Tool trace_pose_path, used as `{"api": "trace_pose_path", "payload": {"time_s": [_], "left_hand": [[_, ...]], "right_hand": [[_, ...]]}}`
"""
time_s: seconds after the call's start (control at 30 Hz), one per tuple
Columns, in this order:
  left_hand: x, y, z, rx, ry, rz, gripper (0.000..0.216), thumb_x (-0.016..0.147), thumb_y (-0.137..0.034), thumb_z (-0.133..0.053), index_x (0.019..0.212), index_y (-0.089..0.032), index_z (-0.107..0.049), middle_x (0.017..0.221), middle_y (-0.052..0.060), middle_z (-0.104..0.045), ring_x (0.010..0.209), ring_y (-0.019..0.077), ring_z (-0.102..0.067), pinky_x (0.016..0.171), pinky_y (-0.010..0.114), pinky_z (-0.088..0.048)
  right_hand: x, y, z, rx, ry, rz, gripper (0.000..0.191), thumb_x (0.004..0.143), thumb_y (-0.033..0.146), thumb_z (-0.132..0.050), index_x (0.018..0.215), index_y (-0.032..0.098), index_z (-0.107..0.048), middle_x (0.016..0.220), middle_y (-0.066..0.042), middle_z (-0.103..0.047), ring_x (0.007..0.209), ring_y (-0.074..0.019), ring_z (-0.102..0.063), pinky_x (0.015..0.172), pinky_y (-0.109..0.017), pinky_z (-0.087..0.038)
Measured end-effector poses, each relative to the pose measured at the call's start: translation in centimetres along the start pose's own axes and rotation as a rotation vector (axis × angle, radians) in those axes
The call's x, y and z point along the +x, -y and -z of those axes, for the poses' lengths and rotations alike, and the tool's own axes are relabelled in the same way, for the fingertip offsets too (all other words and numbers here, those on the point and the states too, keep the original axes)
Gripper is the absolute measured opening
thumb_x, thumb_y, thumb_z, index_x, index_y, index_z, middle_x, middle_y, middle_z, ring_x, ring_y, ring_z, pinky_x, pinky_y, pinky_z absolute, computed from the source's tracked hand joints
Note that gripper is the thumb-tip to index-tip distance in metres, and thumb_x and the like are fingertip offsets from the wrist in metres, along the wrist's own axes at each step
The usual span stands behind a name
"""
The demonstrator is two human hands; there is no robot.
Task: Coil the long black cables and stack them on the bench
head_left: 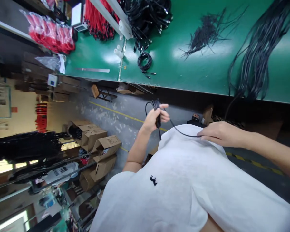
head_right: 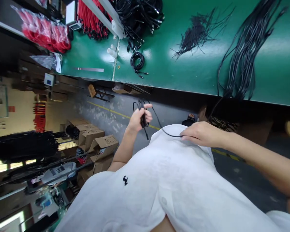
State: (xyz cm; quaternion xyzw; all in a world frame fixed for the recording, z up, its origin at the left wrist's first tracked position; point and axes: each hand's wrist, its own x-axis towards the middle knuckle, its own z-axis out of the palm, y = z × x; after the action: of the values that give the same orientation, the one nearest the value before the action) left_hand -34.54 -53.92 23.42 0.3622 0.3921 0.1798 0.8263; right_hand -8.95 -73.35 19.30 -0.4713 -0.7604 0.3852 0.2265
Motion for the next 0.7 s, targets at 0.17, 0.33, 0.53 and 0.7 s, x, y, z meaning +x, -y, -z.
{"api": "trace_pose_path", "payload": {"time_s": [0.17,0.33,0.53,0.7], "left_hand": [[-0.2,3.5,-2.8,0.168,0.411,0.286,0.048,0.075,-0.053,-0.078,0.092,-0.011,-0.064,0.074,0.011,-0.074,0.064,0.0191,-0.072,0.058,0.026,-0.055],[-2.9,2.1,-1.6,0.031,0.407,0.262,0.041,0.088,-0.056,-0.061,0.077,-0.016,-0.065,0.031,-0.013,-0.022,0.022,0.0046,-0.018,0.029,0.018,-0.020],[-4.4,-3.0,1.9,-0.185,-0.209,-0.226,0.043,0.102,-0.053,-0.033,0.117,-0.027,-0.065,0.031,-0.016,-0.020,0.020,0.0024,0.002,0.026,0.018,-0.003],[-2.1,-2.3,1.2,-0.053,-0.090,-0.069,0.038,0.096,-0.039,-0.056,0.130,-0.022,-0.058,0.074,-0.001,-0.075,0.037,0.0037,-0.053,0.038,0.013,-0.036]], "right_hand": [[5.6,3.2,5.4,0.114,-0.112,-0.020,0.041,0.098,0.049,-0.043,0.094,0.022,-0.073,0.086,-0.003,-0.073,0.076,-0.0151,-0.065,0.069,-0.027,-0.044],[3.2,-5.3,7.0,0.157,-0.195,-0.275,0.043,0.095,0.052,-0.046,0.089,0.019,-0.073,0.093,-0.004,-0.074,0.087,-0.0177,-0.065,0.084,-0.029,-0.045],[-6.0,-13.3,5.0,-0.283,-0.250,-0.676,0.033,0.097,0.028,-0.046,0.097,0.012,-0.074,0.112,-0.019,-0.072,0.103,-0.0254,-0.066,0.091,-0.035,-0.044],[-3.3,-3.8,2.2,-0.192,-0.038,-0.215,0.031,0.097,0.040,-0.048,0.099,0.024,-0.075,0.100,-0.009,-0.076,0.090,-0.0254,-0.070,0.079,-0.036,-0.048]]}}
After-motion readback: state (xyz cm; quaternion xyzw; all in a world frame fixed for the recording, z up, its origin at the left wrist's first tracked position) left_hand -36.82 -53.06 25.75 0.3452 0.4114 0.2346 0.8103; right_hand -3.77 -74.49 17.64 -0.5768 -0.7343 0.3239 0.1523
